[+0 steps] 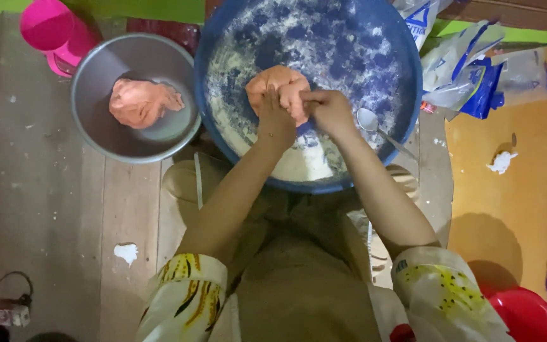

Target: The person is kneading a ball of dough, first in a metal bowl and then in a large tray filled with flour.

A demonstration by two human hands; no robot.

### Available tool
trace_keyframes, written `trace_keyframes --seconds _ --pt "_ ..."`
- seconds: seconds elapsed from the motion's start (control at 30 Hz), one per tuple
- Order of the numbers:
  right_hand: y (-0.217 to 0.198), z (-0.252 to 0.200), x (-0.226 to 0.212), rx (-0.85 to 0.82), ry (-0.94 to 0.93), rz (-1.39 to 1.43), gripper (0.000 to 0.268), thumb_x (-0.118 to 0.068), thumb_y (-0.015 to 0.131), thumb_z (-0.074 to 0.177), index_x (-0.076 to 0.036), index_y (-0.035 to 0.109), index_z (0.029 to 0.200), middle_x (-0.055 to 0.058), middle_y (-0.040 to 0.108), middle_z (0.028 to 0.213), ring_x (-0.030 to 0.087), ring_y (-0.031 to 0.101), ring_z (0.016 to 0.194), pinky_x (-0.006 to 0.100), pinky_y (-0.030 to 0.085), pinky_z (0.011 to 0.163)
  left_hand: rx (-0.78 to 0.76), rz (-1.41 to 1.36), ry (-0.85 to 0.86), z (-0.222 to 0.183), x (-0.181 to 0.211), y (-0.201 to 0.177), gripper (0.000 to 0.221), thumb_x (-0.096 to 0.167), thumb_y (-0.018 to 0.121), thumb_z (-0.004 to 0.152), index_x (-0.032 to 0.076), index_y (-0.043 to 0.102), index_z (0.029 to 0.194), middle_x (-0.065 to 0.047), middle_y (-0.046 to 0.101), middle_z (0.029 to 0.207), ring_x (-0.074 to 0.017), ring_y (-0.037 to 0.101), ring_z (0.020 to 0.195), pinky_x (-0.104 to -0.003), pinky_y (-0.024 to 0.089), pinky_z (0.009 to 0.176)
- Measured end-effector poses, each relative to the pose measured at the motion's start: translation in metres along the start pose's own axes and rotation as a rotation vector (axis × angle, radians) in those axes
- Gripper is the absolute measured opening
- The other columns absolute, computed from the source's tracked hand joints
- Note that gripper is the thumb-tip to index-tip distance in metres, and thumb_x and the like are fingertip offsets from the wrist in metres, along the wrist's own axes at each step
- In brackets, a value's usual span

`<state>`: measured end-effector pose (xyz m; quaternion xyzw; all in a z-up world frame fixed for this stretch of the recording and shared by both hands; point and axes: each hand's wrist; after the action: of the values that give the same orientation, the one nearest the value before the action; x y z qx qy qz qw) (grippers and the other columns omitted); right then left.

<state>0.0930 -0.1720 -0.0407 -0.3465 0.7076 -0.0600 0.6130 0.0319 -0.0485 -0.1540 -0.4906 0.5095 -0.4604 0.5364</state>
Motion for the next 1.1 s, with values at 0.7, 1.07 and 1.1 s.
trace_keyframes --seconds 0.7,1.07,1.1 --pt "0.068 0.089 0.032 -0.095 -0.011 -0.673 0.022 -0.018 0.072 0.081 -0.008 0.082 0.099 0.022 0.076 0.089 0.047 0.073 0.094 0.057 0.061 0.083 -0.069 -0.656 -0.035 0.009 -0.039 0.019 0.018 0.018 0.058 0.099 0.018 0.074 0.09 -0.007 0.073 0.087 -0.0241 0.07 0.075 -0.037 0.047 0.053" --pt "0.039 0.136 0.07 -0.176 -0.341 -0.447 0.017 -0.023 0.067 0.075 -0.008 0.07 0.069 0.014 0.068 0.067 0.042 0.072 0.075 0.054 0.058 0.075 0.105 -0.358 0.082 0.021 -0.032 0.009 0.072 0.032 0.061 0.092 0.003 0.043 0.155 -0.021 0.048 0.155 -0.0384 0.063 0.126 -0.045 0.063 0.084" --pt "0.018 0.115 0.044 -0.177 -0.345 -0.444 0.017 -0.023 0.067 0.075 -0.008 0.07 0.069 0.014 0.068 0.067 0.042 0.072 0.075 0.054 0.058 0.075 0.105 -0.353 0.08 0.011 -0.034 0.01 0.072 0.032 0.061 0.092 0.003 0.043 0.155 -0.021 0.048 0.155 -0.0384 0.063 0.126 -0.045 0.063 0.084"
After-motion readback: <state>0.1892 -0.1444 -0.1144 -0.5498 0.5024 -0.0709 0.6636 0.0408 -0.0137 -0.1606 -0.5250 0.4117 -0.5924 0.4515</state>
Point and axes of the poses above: each hand's wrist, its own z-axis towards the middle knuckle, its own y-axis out of the palm, x = y × z
